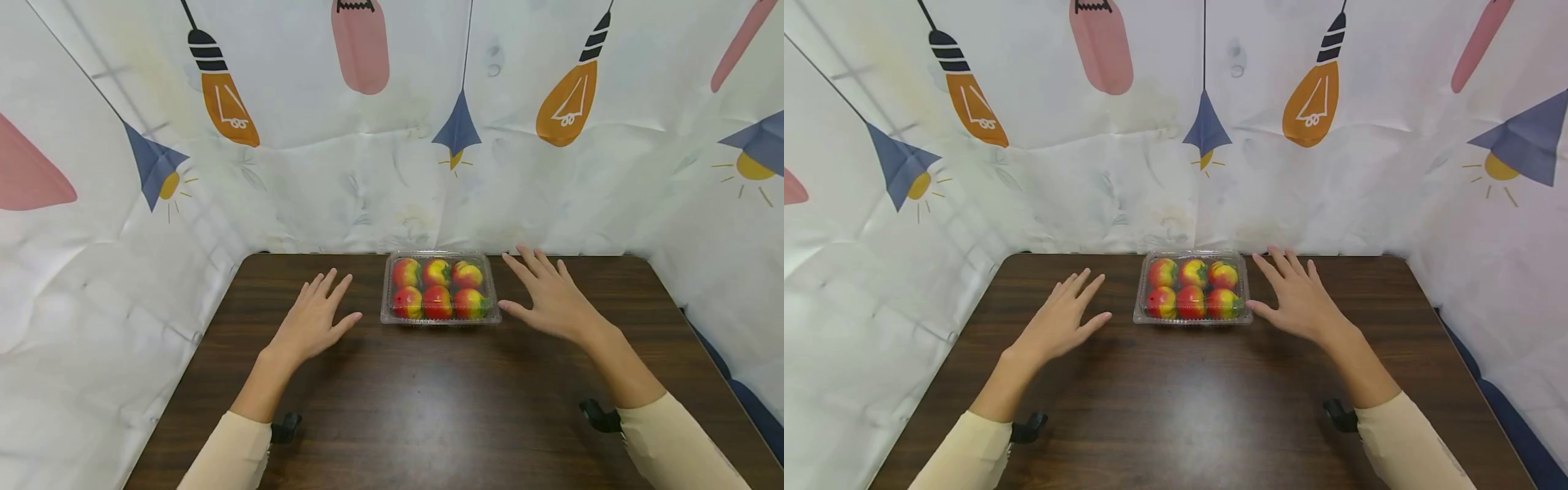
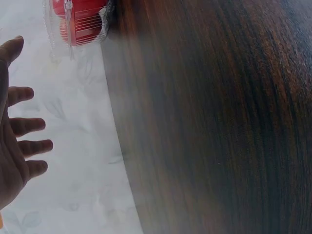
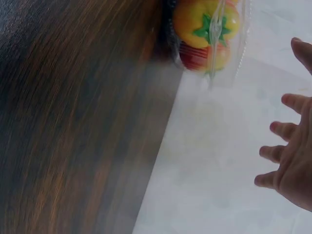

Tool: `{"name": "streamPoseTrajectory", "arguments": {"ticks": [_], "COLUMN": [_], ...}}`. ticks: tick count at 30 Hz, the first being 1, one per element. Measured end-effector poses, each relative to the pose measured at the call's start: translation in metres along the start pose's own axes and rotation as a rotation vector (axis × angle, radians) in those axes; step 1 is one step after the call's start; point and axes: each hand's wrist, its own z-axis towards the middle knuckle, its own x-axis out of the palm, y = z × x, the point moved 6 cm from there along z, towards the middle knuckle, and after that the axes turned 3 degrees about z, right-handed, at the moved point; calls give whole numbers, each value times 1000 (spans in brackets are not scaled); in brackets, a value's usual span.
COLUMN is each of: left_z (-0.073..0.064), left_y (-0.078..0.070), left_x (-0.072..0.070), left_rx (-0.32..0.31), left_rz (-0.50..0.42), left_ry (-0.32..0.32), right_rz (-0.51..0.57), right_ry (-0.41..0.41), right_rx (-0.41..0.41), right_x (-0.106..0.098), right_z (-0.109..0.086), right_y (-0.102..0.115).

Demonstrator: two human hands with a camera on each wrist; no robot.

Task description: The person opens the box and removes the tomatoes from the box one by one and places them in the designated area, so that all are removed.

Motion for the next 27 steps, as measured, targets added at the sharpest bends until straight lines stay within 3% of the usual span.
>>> {"name": "streamPoseTrajectory", "arguments": {"ticks": [7,16,27], "left_z": [2,3,7], "left_y": [-2,1,1], "left_x": [3,8,19], "left_rx": [30,13,41], "left_rz": [-108,-267,-463], "left_ry": [16,62,54], "right_rz": [24,42,81], "right_ry": [16,45,98], "right_rx": [-61,-157,-226], "right_x": [8,11,20], "right_z": [13,28,40], "right_y": [14,37,56]}}
